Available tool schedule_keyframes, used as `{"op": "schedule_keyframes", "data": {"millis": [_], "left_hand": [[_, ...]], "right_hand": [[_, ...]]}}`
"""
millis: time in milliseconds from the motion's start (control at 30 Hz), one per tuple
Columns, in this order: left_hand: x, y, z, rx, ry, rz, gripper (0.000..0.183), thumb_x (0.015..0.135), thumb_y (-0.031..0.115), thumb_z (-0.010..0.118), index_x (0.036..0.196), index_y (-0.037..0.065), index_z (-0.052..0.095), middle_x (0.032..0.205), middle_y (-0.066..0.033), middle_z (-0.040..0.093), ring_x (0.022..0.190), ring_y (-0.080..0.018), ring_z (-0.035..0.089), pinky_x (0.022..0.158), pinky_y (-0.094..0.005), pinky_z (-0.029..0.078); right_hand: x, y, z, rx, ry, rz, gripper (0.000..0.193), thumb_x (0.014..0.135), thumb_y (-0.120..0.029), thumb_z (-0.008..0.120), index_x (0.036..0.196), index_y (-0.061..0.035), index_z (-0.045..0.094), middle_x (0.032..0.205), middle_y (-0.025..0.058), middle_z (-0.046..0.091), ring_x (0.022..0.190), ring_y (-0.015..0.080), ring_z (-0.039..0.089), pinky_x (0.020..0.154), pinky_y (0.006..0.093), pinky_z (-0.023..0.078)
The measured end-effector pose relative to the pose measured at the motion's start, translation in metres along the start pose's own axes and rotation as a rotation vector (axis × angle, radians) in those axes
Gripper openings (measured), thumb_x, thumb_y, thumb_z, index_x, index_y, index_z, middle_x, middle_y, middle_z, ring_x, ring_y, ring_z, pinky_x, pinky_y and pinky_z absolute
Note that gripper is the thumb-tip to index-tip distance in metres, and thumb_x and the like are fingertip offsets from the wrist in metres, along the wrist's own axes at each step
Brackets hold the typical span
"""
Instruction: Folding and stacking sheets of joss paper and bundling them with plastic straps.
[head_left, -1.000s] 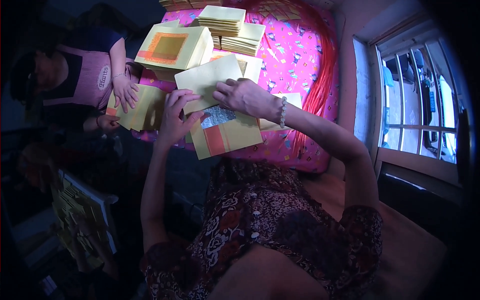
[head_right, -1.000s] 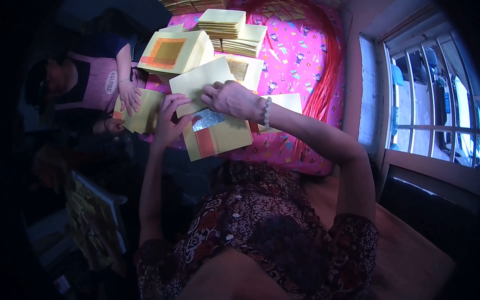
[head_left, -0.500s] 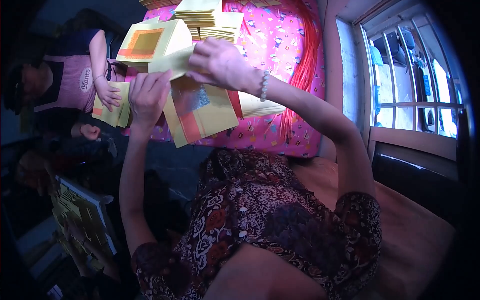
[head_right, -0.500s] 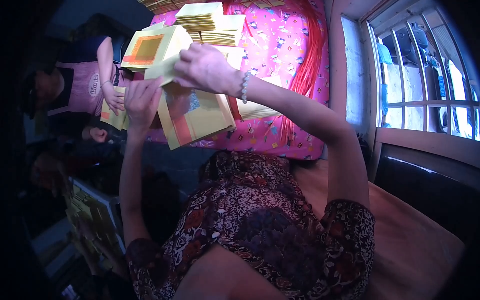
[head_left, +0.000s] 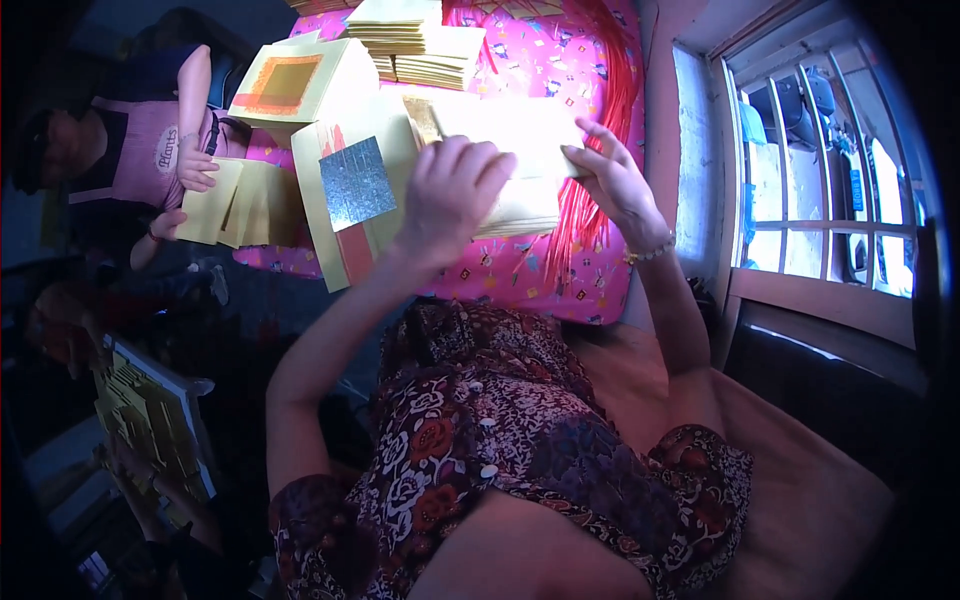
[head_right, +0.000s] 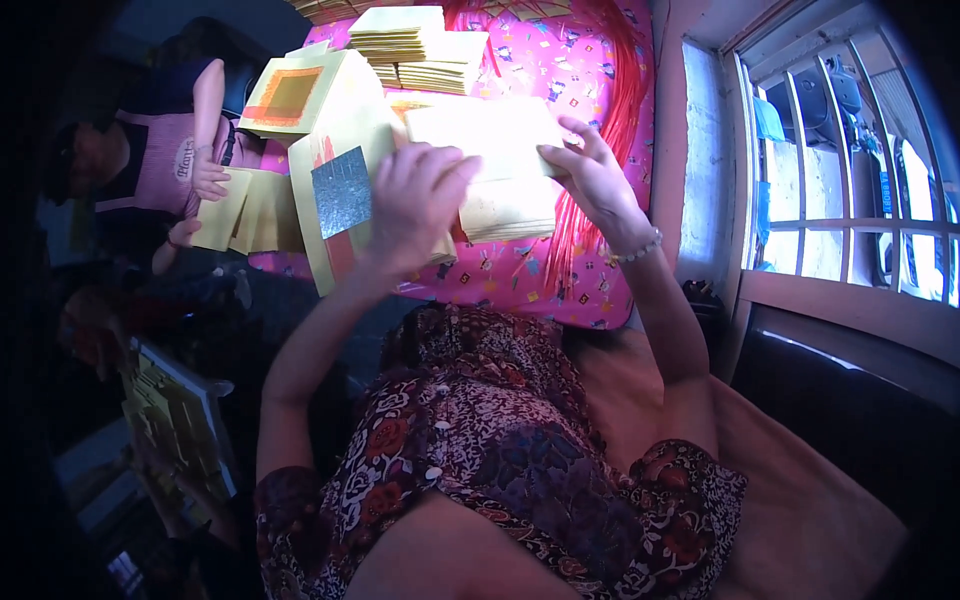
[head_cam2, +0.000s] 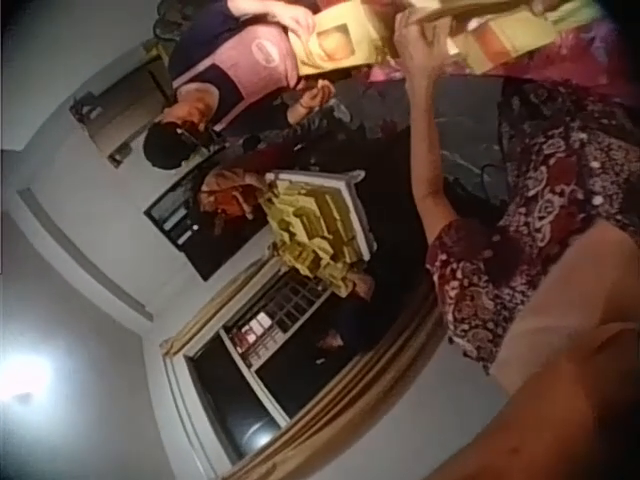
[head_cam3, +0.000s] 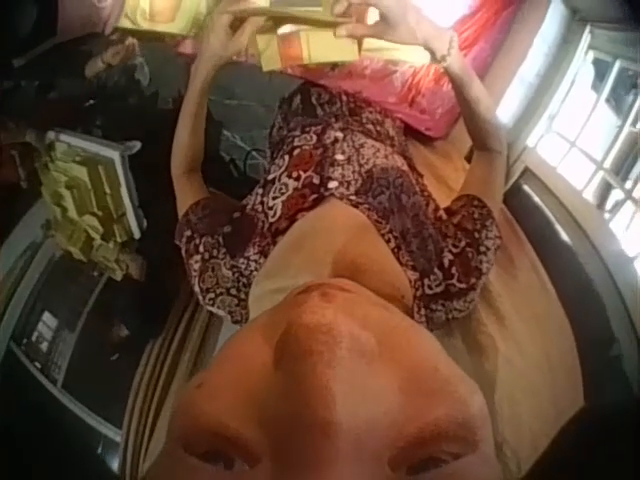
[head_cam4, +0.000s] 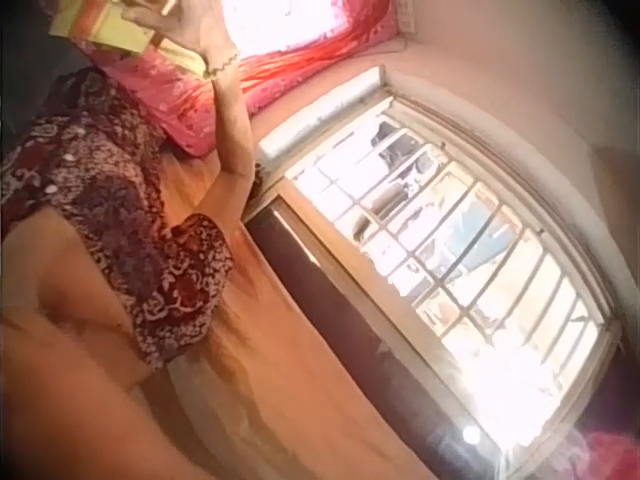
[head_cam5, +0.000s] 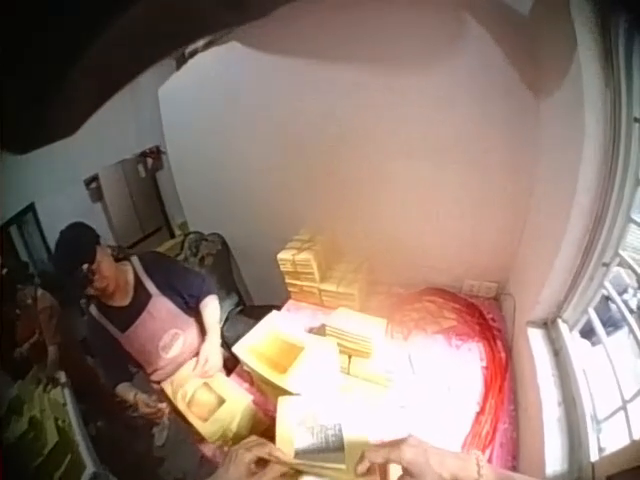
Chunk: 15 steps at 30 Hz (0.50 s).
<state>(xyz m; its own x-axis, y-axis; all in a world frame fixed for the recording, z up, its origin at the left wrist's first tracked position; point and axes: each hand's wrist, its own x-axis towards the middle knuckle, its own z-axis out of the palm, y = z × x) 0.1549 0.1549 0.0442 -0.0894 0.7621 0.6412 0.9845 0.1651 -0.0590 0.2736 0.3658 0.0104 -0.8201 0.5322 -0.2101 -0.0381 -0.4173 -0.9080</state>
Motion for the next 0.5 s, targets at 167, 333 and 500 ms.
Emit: {"op": "schedule_keyframes", "data": {"millis": [167, 333, 500], "left_hand": [[-0.059, 0.063, 0.051, -0.163, -0.015, 0.020, 0.041, 0.082, 0.017, 0.066, 0.123, 0.010, 0.061, 0.121, -0.0101, 0.055, 0.112, -0.0287, 0.051, 0.091, -0.0400, 0.043], [-0.134, 0.094, 0.106, -0.684, -0.212, -0.727, 0.081, 0.081, 0.013, 0.066, 0.147, -0.004, 0.022, 0.142, -0.0281, 0.028, 0.130, -0.0441, 0.035, 0.110, -0.0486, 0.032], [-0.129, 0.086, 0.130, -0.610, -0.188, -0.670, 0.089, 0.077, 0.006, 0.060, 0.148, -0.009, 0.008, 0.149, -0.0366, 0.014, 0.139, -0.0494, 0.020, 0.114, -0.0507, 0.022]], "right_hand": [[0.016, 0.071, -0.051, 0.046, 0.073, 0.081, 0.049, 0.091, 0.003, 0.059, 0.135, -0.0003, 0.037, 0.115, 0.0179, 0.061, 0.105, 0.0239, 0.062, 0.094, 0.0360, 0.051], [0.031, 0.137, -0.065, -0.139, 0.044, 0.017, 0.051, 0.089, 0.001, 0.061, 0.133, 0.0003, 0.035, 0.111, 0.0168, 0.060, 0.105, 0.0207, 0.058, 0.093, 0.0343, 0.047], [0.039, 0.174, -0.073, -0.270, 0.053, -0.019, 0.051, 0.088, 0.002, 0.062, 0.131, -0.0007, 0.036, 0.107, 0.0159, 0.061, 0.097, 0.0193, 0.061, 0.084, 0.0316, 0.050]]}}
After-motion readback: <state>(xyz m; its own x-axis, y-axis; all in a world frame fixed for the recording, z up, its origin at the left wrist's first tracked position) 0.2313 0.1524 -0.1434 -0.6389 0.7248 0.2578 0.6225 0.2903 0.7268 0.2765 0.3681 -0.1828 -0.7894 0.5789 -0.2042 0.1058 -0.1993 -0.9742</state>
